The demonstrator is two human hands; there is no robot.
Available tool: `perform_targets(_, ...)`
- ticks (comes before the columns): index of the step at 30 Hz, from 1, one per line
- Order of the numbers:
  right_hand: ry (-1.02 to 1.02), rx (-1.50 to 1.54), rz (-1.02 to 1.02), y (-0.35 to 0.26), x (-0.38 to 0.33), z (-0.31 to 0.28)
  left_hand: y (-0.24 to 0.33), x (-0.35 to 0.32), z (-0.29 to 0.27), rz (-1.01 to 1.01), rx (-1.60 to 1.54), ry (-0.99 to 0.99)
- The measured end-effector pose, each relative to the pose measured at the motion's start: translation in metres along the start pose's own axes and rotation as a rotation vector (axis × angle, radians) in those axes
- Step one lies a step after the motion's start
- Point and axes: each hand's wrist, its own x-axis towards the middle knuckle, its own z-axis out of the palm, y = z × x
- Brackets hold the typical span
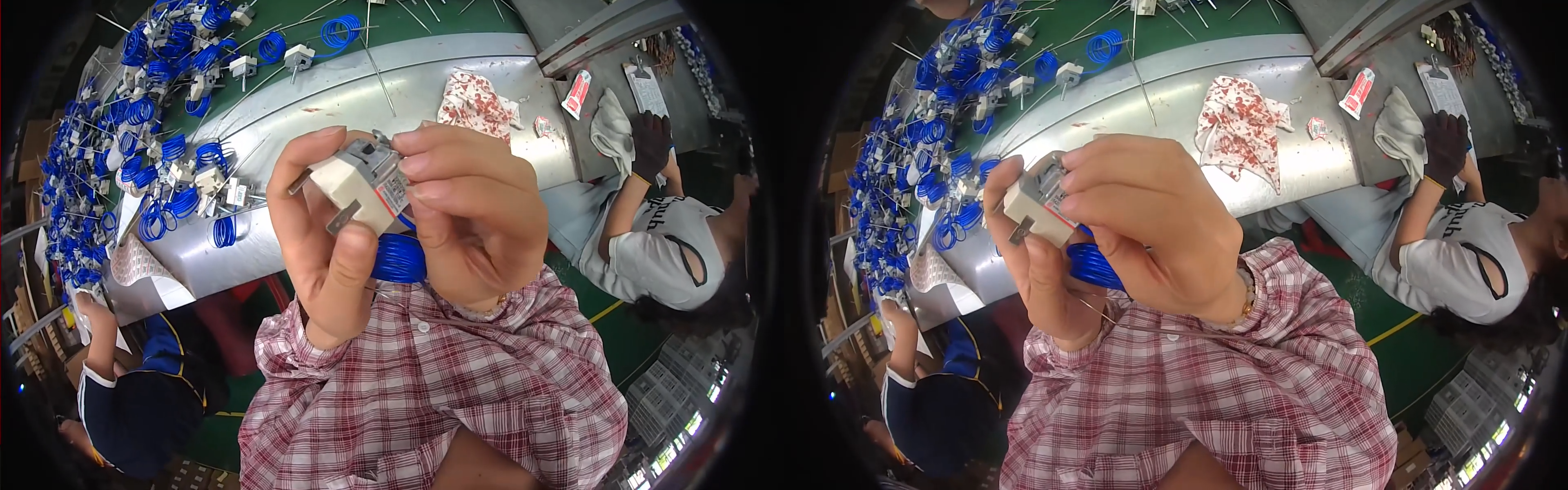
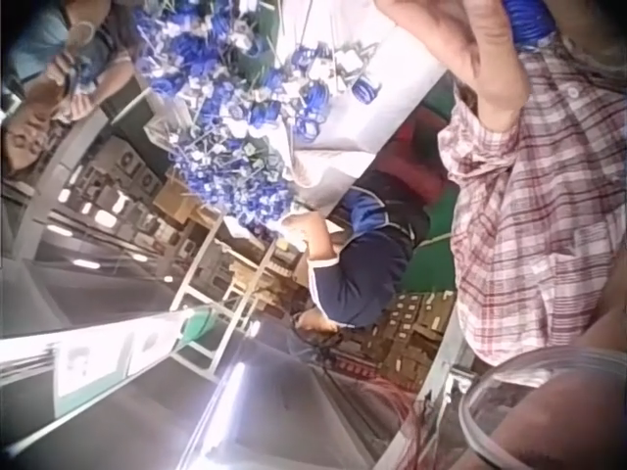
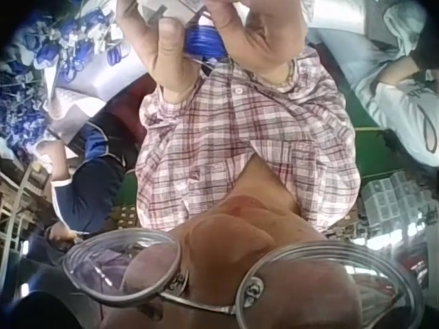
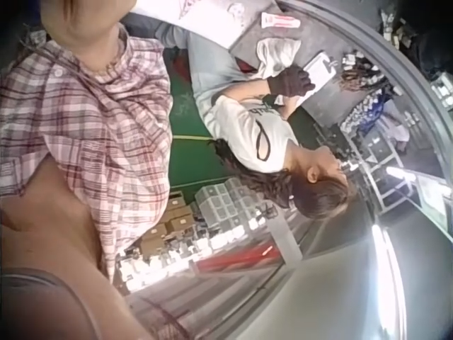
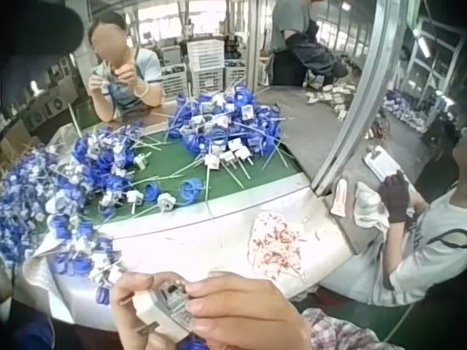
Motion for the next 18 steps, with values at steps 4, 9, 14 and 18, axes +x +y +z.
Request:
perform_targets(4,-0.151,-0.047,-0.068,-0.003,0.001,-0.007,0.002,-0.006,0.0,-0.002,-0.001,0.019)
perform_targets(9,-0.114,-0.027,-0.033,-0.008,-0.001,0.0,0.001,-0.009,0.0,0.072,-0.023,-0.004)
perform_targets(14,0.007,0.078,0.065,-0.01,-0.003,0.006,-0.002,-0.009,-0.002,0.102,-0.041,-0.028)
perform_targets(18,-0.121,0.078,0.054,-0.008,-0.004,-0.004,-0.004,-0.004,-0.003,0.115,-0.064,-0.055)
